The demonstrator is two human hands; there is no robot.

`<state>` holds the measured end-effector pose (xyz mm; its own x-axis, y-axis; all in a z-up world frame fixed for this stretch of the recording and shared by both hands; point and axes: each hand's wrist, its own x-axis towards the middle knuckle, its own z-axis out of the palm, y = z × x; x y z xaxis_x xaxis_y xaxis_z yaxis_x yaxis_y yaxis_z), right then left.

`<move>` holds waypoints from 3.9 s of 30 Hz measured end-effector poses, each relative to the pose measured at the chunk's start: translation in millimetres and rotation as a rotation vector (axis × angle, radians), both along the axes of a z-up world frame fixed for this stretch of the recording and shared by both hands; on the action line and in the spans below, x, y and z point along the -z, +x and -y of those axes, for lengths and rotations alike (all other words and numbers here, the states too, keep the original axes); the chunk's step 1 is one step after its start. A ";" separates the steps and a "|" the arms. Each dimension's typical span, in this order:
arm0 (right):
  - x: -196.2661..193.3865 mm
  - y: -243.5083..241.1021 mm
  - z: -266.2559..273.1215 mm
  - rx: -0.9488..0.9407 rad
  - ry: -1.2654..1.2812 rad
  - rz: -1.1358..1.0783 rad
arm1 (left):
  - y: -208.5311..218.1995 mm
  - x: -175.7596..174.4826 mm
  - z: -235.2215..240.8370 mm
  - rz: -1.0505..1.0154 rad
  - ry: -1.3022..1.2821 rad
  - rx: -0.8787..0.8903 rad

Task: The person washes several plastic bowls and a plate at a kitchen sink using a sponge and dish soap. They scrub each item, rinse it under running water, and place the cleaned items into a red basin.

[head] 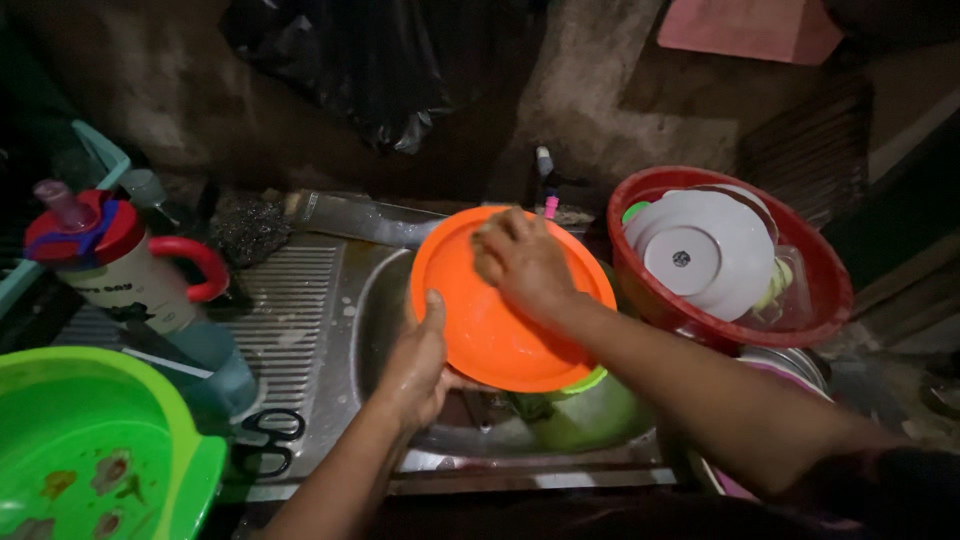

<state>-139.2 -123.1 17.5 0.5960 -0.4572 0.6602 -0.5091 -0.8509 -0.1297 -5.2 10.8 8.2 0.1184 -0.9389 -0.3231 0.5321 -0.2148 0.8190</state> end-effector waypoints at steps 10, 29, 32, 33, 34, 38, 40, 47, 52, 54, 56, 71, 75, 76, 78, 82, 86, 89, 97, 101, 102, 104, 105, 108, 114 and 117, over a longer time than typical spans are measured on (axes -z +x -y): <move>22.0 4.8 -75.1 -0.027 0.532 -0.059 | 6.3 -0.8 -4.4 0.055 0.024 -0.043; 18.5 -14.5 -45.5 0.102 0.938 -0.009 | 14.7 -13.4 -9.9 0.174 0.102 -0.068; -2.7 6.0 -52.5 0.047 0.507 0.257 | 14.0 -6.4 -1.4 0.224 0.098 0.019; -7.8 13.1 -54.5 -0.070 0.415 0.295 | 12.4 -3.4 1.9 0.257 0.088 0.046; -11.3 19.6 -55.7 -0.185 0.323 0.331 | 8.8 -0.3 6.6 0.291 0.078 0.075; -12.3 36.6 -44.8 -0.303 0.037 0.200 | 9.3 13.3 16.7 0.537 0.167 0.159; -6.7 40.6 -27.0 -0.231 0.127 0.169 | 15.1 20.2 17.8 0.792 0.081 0.106; 6.2 20.4 29.0 0.248 0.772 0.461 | 3.1 21.3 -4.3 0.632 -0.387 -0.078; -2.6 33.1 17.6 -0.106 0.183 0.393 | 8.8 -16.3 9.2 0.580 -0.069 0.122; 2.9 46.8 1.6 -0.111 0.185 0.385 | 15.1 -23.5 20.4 0.661 0.119 0.194; 6.5 48.5 -1.2 -0.126 0.183 0.402 | 23.0 -20.8 28.6 0.798 0.179 0.211; 36.1 31.3 36.4 0.138 0.283 0.459 | 14.7 -17.0 20.4 0.697 0.091 0.173; 26.6 41.2 18.5 -0.087 0.139 0.466 | 29.6 -14.0 28.5 0.694 0.110 0.219; 25.3 42.1 19.8 -0.112 0.128 0.470 | 30.3 -9.6 28.0 0.688 0.014 0.175; 25.0 37.1 27.9 -0.114 0.132 0.512 | 27.2 0.0 25.4 0.592 -0.166 0.097; 31.6 17.1 50.5 0.233 0.346 0.405 | 15.0 15.6 15.7 0.467 -0.230 -0.039; 30.6 16.9 57.8 0.272 0.346 0.489 | 14.7 20.5 2.3 0.448 0.000 -0.087; 18.4 26.5 49.9 0.136 0.082 0.451 | 23.2 20.4 -1.5 0.379 -0.147 -0.212; -13.9 91.7 -15.8 -0.478 0.058 0.224 | 78.3 24.4 -28.3 -0.046 -0.033 -0.390; -5.5 129.0 -34.2 -0.580 0.427 0.104 | 105.0 29.5 -39.5 -0.036 0.076 -0.492; -3.8 140.5 -32.7 -0.579 0.465 0.138 | 109.5 31.3 -42.9 -0.044 0.094 -0.504; 0.1 169.2 -24.0 -0.556 0.538 0.183 | 111.9 37.7 -51.9 -0.062 0.132 -0.525; -1.0 190.1 -14.2 -0.534 0.574 0.192 | 113.0 40.6 -54.1 -0.078 0.146 -0.543; -13.6 255.8 15.6 -0.410 0.594 0.080 | 117.7 46.3 -63.6 -0.119 0.131 -0.566; -42.9 363.5 44.1 -0.151 0.883 -0.204 | 131.0 32.9 -62.9 -0.133 0.045 -0.649; -32.3 403.5 51.0 -0.286 0.592 -0.224 | 142.0 21.9 -65.9 -0.093 0.140 -0.693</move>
<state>264.3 -174.1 49.8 0.8395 -0.5069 0.1956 -0.3438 -0.7743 -0.5312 136.9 76.8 -13.6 0.6391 -0.6067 -0.4727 0.6505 0.0984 0.7531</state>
